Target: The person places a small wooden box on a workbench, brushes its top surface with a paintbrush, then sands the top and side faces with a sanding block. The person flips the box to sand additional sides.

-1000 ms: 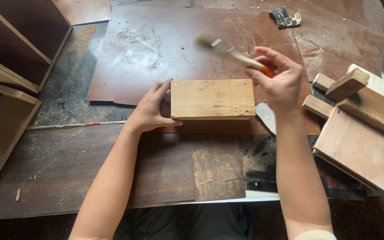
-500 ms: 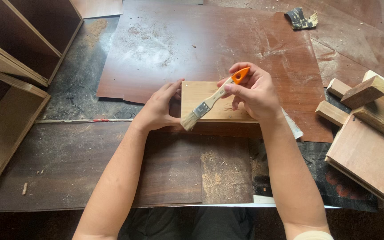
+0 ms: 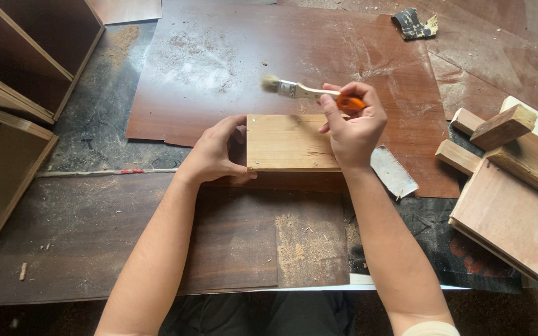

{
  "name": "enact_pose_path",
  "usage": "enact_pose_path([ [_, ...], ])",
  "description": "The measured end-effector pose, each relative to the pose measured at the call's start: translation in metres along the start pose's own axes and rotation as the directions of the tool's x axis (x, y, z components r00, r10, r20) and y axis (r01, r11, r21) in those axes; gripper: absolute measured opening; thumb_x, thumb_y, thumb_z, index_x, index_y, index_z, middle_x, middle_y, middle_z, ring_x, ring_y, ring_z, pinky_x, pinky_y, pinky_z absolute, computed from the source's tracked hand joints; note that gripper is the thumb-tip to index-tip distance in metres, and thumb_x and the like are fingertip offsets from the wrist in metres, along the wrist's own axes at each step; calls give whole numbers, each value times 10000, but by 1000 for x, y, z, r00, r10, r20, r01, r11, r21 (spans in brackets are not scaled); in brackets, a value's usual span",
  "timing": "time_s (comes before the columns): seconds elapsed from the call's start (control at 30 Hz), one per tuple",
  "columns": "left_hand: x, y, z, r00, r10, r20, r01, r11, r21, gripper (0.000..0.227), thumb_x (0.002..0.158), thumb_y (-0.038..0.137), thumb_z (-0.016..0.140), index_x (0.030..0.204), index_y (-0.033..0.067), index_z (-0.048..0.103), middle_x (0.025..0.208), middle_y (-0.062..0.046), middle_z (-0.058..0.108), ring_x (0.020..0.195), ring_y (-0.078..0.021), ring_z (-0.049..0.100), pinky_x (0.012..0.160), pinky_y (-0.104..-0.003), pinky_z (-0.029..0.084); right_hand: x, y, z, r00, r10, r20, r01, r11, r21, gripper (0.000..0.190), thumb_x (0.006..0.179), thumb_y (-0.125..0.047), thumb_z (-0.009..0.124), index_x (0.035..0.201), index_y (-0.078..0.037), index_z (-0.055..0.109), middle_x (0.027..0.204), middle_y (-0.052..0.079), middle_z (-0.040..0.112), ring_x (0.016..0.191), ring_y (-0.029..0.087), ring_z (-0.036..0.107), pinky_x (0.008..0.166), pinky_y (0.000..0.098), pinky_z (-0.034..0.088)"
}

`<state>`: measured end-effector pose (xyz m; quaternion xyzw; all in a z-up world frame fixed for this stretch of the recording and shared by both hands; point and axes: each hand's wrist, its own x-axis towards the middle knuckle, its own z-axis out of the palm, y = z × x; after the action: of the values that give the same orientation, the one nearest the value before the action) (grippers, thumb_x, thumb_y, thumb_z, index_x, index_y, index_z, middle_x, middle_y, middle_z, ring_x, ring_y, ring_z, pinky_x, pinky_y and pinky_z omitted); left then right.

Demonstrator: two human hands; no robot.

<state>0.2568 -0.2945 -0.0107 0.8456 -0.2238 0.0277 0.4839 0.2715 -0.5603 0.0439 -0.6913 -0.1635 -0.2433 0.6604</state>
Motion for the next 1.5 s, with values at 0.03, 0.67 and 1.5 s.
enact_pose_path([
  [0.03,0,1,0,1000,12,-6,-12,1000,2,1074,472,227,993,1418,54,516,1161,-76,678,1049,-215,645,954,-356,544,1,-1,-2,1000,3,-10,-3,1000,19,219,998,42,701,1140,9,538,1134,216,738,947,202,765,605,245,648],
  [0.67,1,5,2,1000,-25,7,25,998,57,1134,458,253,1004,1442,50,478,1219,-83,652,1071,-218,639,983,-364,539,5,-7,-24,969,215,122,-233,959,161,240,978,22,688,1180,-3,560,1050,193,751,895,217,779,499,208,561],
  [1.5,0,8,2,999,-45,2,45,999,19,1154,446,249,1014,1445,49,474,1175,-66,659,1051,-202,633,950,-346,549,11,1,-44,985,166,46,-170,979,110,255,980,-9,720,1170,-17,551,1050,171,754,853,145,761,466,175,493],
])
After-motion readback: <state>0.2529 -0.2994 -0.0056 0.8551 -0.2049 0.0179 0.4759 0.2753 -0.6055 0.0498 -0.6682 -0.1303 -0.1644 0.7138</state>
